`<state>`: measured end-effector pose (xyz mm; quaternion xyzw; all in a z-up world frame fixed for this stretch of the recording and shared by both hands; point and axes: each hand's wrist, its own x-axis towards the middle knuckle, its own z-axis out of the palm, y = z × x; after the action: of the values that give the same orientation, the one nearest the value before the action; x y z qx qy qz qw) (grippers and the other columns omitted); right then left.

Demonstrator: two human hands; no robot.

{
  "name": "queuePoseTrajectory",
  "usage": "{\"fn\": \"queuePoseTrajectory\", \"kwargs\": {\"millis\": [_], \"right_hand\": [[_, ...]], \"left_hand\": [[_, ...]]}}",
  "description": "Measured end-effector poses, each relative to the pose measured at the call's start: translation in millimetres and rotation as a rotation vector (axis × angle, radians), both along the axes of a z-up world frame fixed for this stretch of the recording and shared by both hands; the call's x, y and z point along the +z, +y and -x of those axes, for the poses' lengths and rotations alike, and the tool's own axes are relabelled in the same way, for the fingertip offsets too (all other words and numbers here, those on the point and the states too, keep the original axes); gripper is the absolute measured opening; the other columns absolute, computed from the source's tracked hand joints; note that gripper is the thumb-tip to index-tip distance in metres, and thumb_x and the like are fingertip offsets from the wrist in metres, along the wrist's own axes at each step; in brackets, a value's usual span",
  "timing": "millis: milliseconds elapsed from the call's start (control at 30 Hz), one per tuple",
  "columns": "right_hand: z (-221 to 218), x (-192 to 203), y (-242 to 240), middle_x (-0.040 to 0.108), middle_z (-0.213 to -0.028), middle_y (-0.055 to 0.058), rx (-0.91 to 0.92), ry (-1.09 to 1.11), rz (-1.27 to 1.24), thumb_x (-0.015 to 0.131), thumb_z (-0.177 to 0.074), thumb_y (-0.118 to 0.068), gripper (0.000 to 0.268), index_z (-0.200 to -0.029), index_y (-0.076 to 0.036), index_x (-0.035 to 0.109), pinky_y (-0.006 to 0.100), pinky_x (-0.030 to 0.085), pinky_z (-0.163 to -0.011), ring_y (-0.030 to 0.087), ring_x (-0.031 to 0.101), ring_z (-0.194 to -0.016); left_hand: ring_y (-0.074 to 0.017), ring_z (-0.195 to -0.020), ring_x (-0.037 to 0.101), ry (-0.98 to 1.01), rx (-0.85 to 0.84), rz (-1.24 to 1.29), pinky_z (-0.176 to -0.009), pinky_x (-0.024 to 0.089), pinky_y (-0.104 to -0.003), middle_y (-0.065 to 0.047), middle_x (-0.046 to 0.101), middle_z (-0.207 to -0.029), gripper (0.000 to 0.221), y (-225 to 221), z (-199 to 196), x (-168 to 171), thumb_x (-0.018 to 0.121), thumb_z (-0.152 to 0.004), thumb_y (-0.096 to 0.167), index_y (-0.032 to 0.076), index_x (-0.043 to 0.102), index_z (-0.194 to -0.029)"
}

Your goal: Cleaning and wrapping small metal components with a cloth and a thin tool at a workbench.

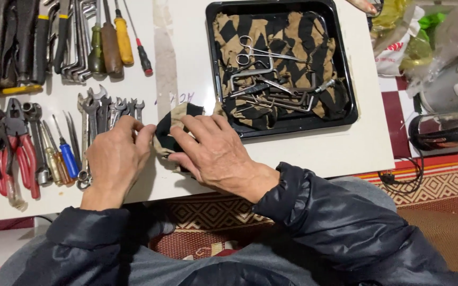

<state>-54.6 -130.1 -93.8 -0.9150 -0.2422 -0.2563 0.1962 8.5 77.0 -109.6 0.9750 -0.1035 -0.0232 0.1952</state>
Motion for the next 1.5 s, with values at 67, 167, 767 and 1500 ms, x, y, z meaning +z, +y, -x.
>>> {"fn": "queuePoseTrajectory", "kwargs": {"millis": [67, 167, 767, 1500], "right_hand": [[0, 1, -8, 0.06, -0.113, 0.016, -0.024, -0.018, 0.013, 0.045, -0.106, -0.043, 0.042, -0.123, -0.008, 0.061, 0.048, 0.05, -0.09, 0.033, 0.065, -0.1], [-3, -6, -28, 0.062, -0.107, 0.013, -0.05, -0.061, 0.042, 0.049, -0.104, -0.037, 0.035, -0.118, -0.008, 0.063, 0.045, 0.051, -0.086, 0.03, 0.068, -0.093], [1, 34, -231, 0.073, -0.088, 0.014, -0.624, 0.641, -0.065, 0.081, -0.092, -0.026, 0.022, -0.11, -0.013, 0.08, 0.044, 0.053, -0.085, 0.035, 0.071, -0.092], [-39, -41, -243, 0.064, -0.093, 0.003, -0.63, 0.529, 0.273, 0.072, -0.094, -0.038, 0.015, -0.106, -0.031, 0.077, 0.038, 0.054, -0.079, 0.029, 0.069, -0.095]], "left_hand": [[-0.0414, -0.084, 0.072, 0.007, -0.028, 0.026, -0.072, 0.055, -0.054, -0.01, 0.073, -0.073, 0.035, -14, 3, 5, 0.066, -0.102, 0.048, 0.013, 0.069, -0.101], [-0.0357, -0.083, 0.074, 0.004, -0.094, 0.089, -0.072, 0.056, -0.05, -0.006, 0.074, -0.074, 0.034, -33, 10, 9, 0.063, -0.102, 0.05, 0.017, 0.071, -0.101], [-0.0344, -0.089, 0.074, 0.274, -0.297, 0.044, -0.075, 0.057, -0.046, -0.014, 0.072, -0.088, 0.049, -73, 22, 23, 0.06, -0.097, 0.055, 0.014, 0.072, -0.12], [-0.0388, -0.081, 0.072, 0.275, -0.455, 0.124, -0.068, 0.058, -0.048, -0.015, 0.068, -0.084, 0.052, -81, 39, 3, 0.051, -0.101, 0.053, 0.008, 0.07, -0.118]]}}
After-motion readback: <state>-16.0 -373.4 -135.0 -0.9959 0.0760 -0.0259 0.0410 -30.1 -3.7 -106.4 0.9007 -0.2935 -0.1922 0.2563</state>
